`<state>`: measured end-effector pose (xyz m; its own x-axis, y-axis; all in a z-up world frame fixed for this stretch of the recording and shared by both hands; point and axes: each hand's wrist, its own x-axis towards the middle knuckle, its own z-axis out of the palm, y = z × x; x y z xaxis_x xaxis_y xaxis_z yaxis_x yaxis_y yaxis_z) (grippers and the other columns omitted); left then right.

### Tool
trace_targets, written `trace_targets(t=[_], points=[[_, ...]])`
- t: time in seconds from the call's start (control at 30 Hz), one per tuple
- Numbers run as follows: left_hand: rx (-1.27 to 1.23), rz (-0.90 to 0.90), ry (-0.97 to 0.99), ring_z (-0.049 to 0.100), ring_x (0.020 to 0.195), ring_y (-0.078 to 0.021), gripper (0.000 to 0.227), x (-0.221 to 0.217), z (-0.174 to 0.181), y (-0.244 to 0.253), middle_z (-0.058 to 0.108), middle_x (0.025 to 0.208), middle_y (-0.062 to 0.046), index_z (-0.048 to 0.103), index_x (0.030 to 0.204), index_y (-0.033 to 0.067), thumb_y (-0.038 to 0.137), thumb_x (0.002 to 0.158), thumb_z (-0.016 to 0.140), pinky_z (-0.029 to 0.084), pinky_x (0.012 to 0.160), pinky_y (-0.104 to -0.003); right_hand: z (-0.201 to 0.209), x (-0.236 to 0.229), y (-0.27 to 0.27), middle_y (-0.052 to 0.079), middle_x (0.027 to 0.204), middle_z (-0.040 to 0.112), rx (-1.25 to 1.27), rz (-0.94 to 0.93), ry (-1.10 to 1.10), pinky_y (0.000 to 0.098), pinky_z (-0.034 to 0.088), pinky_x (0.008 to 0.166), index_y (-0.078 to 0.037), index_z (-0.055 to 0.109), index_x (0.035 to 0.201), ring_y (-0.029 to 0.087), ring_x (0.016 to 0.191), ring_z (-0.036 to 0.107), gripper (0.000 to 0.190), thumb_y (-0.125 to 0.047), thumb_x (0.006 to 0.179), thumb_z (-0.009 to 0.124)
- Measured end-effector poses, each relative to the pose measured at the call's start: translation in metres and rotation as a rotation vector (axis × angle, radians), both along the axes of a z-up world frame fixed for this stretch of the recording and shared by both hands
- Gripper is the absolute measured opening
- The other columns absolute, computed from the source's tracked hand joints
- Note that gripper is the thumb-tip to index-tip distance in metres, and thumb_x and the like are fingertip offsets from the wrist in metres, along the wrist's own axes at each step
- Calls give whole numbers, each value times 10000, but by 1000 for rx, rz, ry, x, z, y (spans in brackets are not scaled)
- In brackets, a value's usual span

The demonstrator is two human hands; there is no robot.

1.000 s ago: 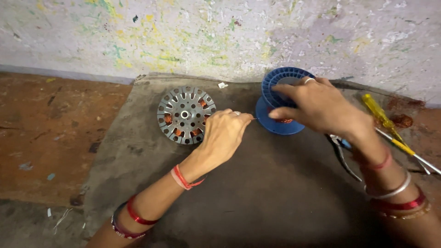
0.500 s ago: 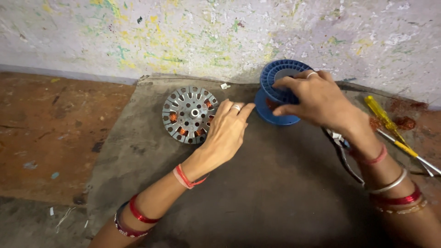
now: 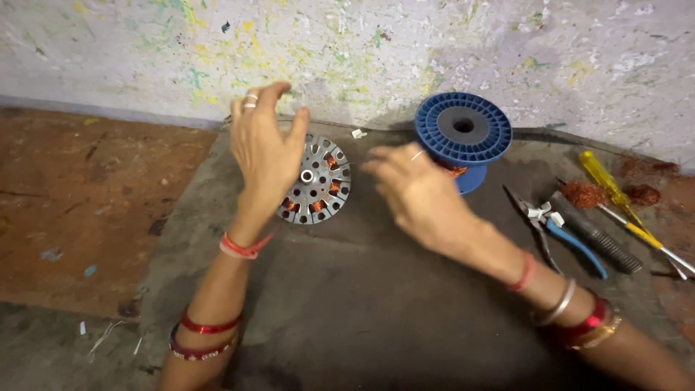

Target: The person winds copper wire from a blue spool into the slots of a circular metal stator. They repeatedly pull wire, insert it into slots, and rotate the stator to continue winding. Tools including pliers and a screwdriver are visible on the work surface.

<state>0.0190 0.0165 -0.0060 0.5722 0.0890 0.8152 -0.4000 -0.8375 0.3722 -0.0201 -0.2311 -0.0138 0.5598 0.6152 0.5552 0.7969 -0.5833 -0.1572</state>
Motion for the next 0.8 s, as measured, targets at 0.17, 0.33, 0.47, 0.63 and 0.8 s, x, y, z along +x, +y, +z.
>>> trace_targets(t=[0.17,0.33,0.47,0.63,0.8], points=[[-185,-59,740,735,899,-261,455,26,-27,15,763,926,-74,809,1055,205,585,810,758,531,810,-416,-26,-13,20,207,1488,480,138,125,133,469,481,1049,-25,579,1334,424,1328,496,510,77,839,650],[-103,-51,659,747,763,-227,462,35,-37,11,782,810,-66,821,997,239,553,660,859,533,750,-396,-32,-6,16,178,1524,473,268,100,134,454,476,1085,-45,565,1366,391,1368,490,543,95,848,642],[-64,-183,637,747,726,-193,440,37,-38,1,784,790,-21,830,964,261,551,634,859,549,712,-367,-37,4,14,153,1460,541,413,61,310,378,558,924,-50,591,1324,301,1207,620,464,27,878,691],[21,-225,664,734,668,-204,452,42,-37,-8,767,739,-31,831,950,262,579,629,866,544,683,-361,-43,15,8,75,966,719,456,-85,416,293,533,676,-40,739,1097,162,763,653,253,-101,863,814],[111,-332,617,712,628,-203,405,51,-37,-21,724,671,-31,844,927,290,596,661,845,521,615,-376,-49,18,8,63,783,666,490,-138,467,305,425,554,-34,800,971,149,615,529,128,-107,866,810]])
